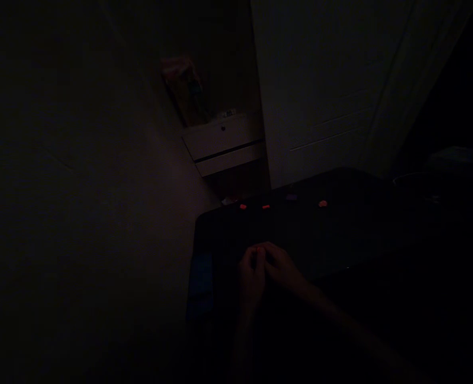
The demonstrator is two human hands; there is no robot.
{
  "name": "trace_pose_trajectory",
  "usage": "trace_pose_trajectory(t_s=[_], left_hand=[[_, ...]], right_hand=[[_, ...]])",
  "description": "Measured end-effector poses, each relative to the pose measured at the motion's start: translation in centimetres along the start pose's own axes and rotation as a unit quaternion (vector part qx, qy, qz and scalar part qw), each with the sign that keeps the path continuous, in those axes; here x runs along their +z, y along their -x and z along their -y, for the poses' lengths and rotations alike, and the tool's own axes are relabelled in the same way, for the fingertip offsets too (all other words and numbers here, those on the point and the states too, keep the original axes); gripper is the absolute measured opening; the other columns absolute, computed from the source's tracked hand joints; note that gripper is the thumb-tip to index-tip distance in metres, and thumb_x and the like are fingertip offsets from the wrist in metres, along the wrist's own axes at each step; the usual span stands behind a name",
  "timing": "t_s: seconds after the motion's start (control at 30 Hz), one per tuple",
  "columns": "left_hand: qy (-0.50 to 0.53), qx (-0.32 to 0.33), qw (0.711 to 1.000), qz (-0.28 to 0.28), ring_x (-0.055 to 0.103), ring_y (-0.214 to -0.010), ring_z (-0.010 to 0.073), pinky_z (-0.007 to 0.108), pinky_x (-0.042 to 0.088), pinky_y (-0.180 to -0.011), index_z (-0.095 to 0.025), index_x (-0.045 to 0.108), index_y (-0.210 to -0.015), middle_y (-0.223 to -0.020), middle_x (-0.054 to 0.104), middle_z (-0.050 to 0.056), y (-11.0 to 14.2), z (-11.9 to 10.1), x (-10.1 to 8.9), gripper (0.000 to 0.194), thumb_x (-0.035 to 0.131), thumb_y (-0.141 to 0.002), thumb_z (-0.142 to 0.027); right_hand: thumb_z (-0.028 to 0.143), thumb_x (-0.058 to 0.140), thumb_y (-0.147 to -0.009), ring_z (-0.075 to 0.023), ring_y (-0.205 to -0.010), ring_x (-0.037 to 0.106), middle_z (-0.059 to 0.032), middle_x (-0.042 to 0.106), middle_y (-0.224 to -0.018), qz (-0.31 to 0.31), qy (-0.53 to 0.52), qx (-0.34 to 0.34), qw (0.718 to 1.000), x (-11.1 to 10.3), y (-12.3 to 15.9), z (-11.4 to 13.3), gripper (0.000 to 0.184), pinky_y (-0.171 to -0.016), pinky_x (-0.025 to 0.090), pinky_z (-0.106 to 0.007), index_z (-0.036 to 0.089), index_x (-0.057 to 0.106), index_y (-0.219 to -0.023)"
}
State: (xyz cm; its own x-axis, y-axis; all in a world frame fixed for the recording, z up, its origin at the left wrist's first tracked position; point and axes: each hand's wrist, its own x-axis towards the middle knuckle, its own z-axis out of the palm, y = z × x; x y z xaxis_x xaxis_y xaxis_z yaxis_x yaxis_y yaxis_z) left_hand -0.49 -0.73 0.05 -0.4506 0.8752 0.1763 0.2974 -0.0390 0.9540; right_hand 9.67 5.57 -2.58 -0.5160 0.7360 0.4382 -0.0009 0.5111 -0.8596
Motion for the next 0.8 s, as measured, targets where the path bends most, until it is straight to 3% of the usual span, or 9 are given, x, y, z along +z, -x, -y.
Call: trace_pose_trajectory(t_s=[0.8], left_hand=[[0.006,-0.003,1.0,-0.001,0.07,-0.093,0.0239,0.033,0.051,-0.084,-0.018,0.07,-0.097,-0.096,0.074,0.008,-0.06,0.34,0.11,0.029,0.056,-0.096,-0.043]], right_hand=[[0.017,0.054,-0.096,-0.0238,-0.101,0.067,-0.0106,0.071,-0.11,0.001,-0.003,-0.002,1.0,0.06,-0.08,-0.03,0.019,-0.091,0.051,-0.038,0.018,0.067,-0.109]])
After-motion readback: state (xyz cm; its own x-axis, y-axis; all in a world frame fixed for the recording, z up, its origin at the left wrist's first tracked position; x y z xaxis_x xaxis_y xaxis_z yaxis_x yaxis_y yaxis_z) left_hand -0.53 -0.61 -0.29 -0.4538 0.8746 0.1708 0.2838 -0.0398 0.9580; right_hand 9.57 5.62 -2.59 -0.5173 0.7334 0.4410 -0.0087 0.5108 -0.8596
